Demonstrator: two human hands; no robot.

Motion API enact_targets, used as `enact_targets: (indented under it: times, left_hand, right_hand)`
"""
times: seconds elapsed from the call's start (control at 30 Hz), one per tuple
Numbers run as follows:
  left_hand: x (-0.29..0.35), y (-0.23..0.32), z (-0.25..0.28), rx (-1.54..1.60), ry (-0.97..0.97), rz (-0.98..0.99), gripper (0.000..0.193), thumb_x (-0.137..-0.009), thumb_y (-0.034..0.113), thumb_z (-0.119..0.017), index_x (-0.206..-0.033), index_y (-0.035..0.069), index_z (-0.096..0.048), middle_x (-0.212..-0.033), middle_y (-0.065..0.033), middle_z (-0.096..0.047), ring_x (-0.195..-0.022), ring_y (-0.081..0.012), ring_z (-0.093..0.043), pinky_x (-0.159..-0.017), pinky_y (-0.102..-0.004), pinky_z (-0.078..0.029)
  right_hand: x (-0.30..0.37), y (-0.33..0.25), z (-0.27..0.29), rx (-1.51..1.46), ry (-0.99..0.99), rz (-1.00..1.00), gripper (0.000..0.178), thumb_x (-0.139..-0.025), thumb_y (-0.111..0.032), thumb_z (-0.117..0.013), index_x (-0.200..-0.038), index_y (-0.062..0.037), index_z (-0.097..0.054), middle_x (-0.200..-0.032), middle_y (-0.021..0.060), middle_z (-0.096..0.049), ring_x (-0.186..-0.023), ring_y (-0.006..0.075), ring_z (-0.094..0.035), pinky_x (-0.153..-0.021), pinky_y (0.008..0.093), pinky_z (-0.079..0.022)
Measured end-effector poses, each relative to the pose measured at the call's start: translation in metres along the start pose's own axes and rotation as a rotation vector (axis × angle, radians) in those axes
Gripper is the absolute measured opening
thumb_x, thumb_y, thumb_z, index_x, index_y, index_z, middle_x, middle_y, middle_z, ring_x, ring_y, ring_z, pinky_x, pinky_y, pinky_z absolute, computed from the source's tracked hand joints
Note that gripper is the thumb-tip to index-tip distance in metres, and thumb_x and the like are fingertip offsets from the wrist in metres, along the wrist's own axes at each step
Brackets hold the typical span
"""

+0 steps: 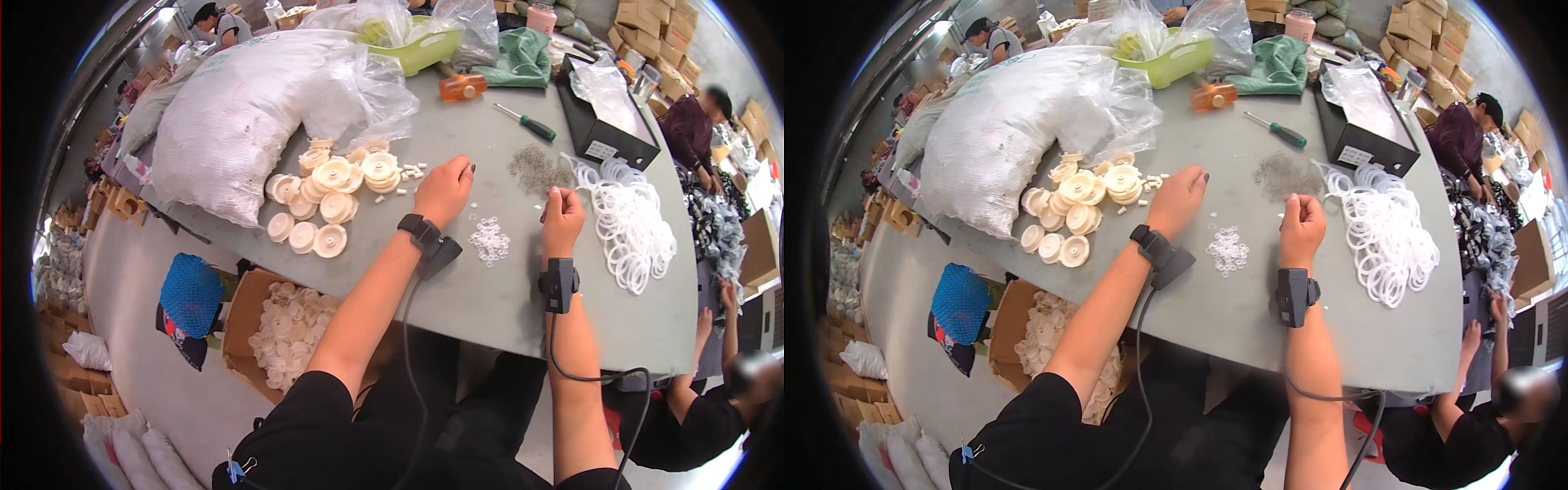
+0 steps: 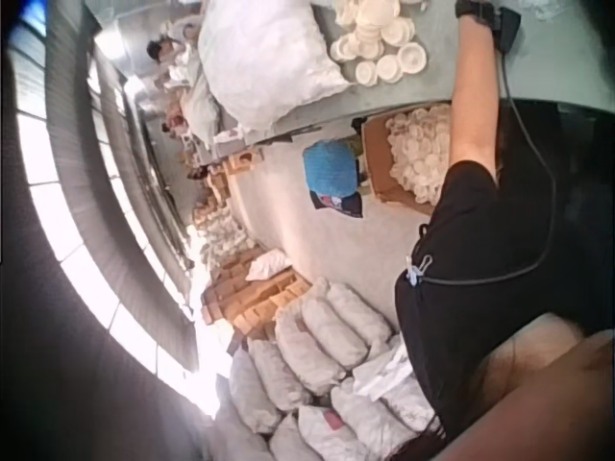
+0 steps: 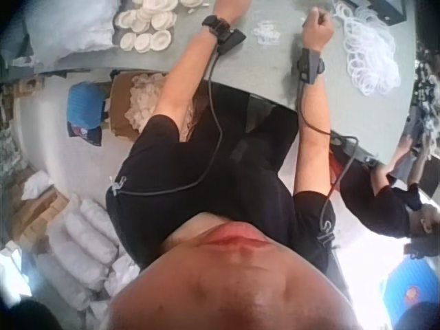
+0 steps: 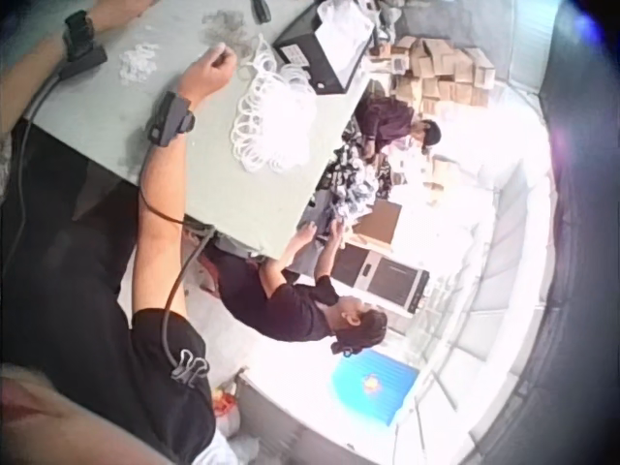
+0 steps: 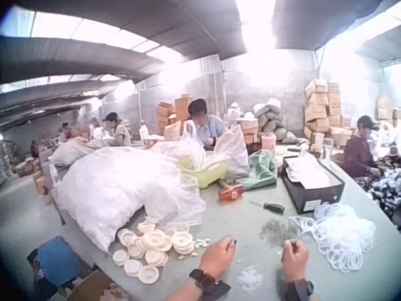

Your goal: Assembling small white plastic components by inserting metal pins and rings.

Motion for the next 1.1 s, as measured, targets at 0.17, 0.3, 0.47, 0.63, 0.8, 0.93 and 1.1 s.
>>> enact_targets:
  times: [0.17, 0.3, 0.47, 0.63, 0.8, 0.93, 1.1]
  left_hand:
    - [0.0, -0.023, -0.024, 0.201, -0.022, 0.042, 0.02, -0.087, 0.018, -0.044, -0.079, 0.0, -0.045, -0.064, -0.0178, -0.05, -0.06, -0.0342, -0.048, -0.055, -0.0394, -0.038]
    - [0.003, -0.043, -0.029, 0.442, -0.042, 0.13, 0.022, -0.087, 0.018, -0.045, -0.078, -0.001, -0.044, -0.062, -0.0175, -0.046, -0.056, -0.0306, -0.043, -0.055, -0.0374, -0.038]
    - [0.002, -0.043, -0.029, 0.395, -0.028, 0.118, 0.021, -0.086, 0.018, -0.045, -0.079, -0.001, -0.046, -0.066, -0.0187, -0.049, -0.059, -0.0322, -0.047, -0.056, -0.0378, -0.039]
    - [0.003, -0.037, -0.024, 0.38, -0.012, 0.084, 0.021, -0.085, 0.018, -0.047, -0.078, -0.001, -0.049, -0.067, -0.0194, -0.052, -0.06, -0.0331, -0.05, -0.057, -0.0378, -0.041]
    - [0.004, -0.033, -0.02, 0.479, -0.06, 0.065, 0.027, -0.085, 0.02, -0.049, -0.07, -0.001, -0.043, -0.056, -0.0094, -0.039, -0.053, -0.0149, -0.034, -0.051, -0.0319, -0.035]
    - [0.004, -0.037, -0.022, 0.462, -0.088, 0.067, 0.028, -0.085, 0.02, -0.049, -0.067, -0.001, -0.042, -0.055, -0.0083, -0.037, -0.053, -0.0135, -0.034, -0.051, -0.032, -0.034]
    - [0.009, -0.05, -0.024, 0.533, 0.024, 0.043, 0.024, -0.084, 0.018, -0.048, -0.072, -0.002, -0.047, -0.059, -0.0163, -0.044, -0.051, -0.0222, -0.043, -0.052, -0.0364, -0.037]
  right_hand:
    - [-0.006, 0.006, 0.008, -0.117, 0.068, -0.143, 0.016, -0.087, -0.015, -0.054, -0.076, -0.003, -0.053, -0.054, -0.0036, -0.042, -0.045, 0.0039, -0.038, -0.042, 0.0201, -0.03]
    - [-0.006, 0.009, 0.008, -0.076, 0.03, -0.208, 0.016, -0.087, -0.015, -0.053, -0.076, -0.0041, -0.053, -0.053, -0.0031, -0.042, -0.045, 0.0044, -0.037, -0.042, 0.0206, -0.031]
    - [-0.004, 0.012, 0.004, 0.001, -0.051, -0.219, 0.017, -0.087, -0.016, -0.054, -0.076, -0.0041, -0.054, -0.053, -0.0029, -0.044, -0.045, 0.0044, -0.038, -0.042, 0.0197, -0.03]
    - [-0.004, 0.015, 0.004, 0.058, -0.07, -0.202, 0.016, -0.087, -0.016, -0.054, -0.076, -0.0038, -0.055, -0.054, -0.0025, -0.045, -0.045, 0.0042, -0.039, -0.042, 0.0194, -0.03]
    - [-0.006, 0.021, 0.002, 0.129, -0.144, -0.172, 0.015, -0.086, -0.016, -0.056, -0.078, -0.0037, -0.056, -0.057, -0.0022, -0.048, -0.048, 0.004, -0.042, -0.044, 0.0188, -0.032]
    - [-0.004, 0.02, 0.001, 0.256, -0.221, -0.12, 0.014, -0.086, -0.016, -0.057, -0.08, -0.003, -0.057, -0.061, -0.0026, -0.05, -0.053, 0.0038, -0.044, -0.048, 0.0186, -0.034]
    - [0.0, 0.012, -0.002, 0.248, -0.216, -0.153, 0.015, -0.085, -0.017, -0.057, -0.082, -0.0023, -0.057, -0.063, -0.0029, -0.051, -0.055, 0.0045, -0.046, -0.05, 0.0197, -0.036]
Point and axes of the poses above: each hand's wrist, its own x-axis away from the middle knuckle, its own z-axis out of the back of the hand, y = z × x, the point moved 3 cm from there along -x, towards the middle knuckle
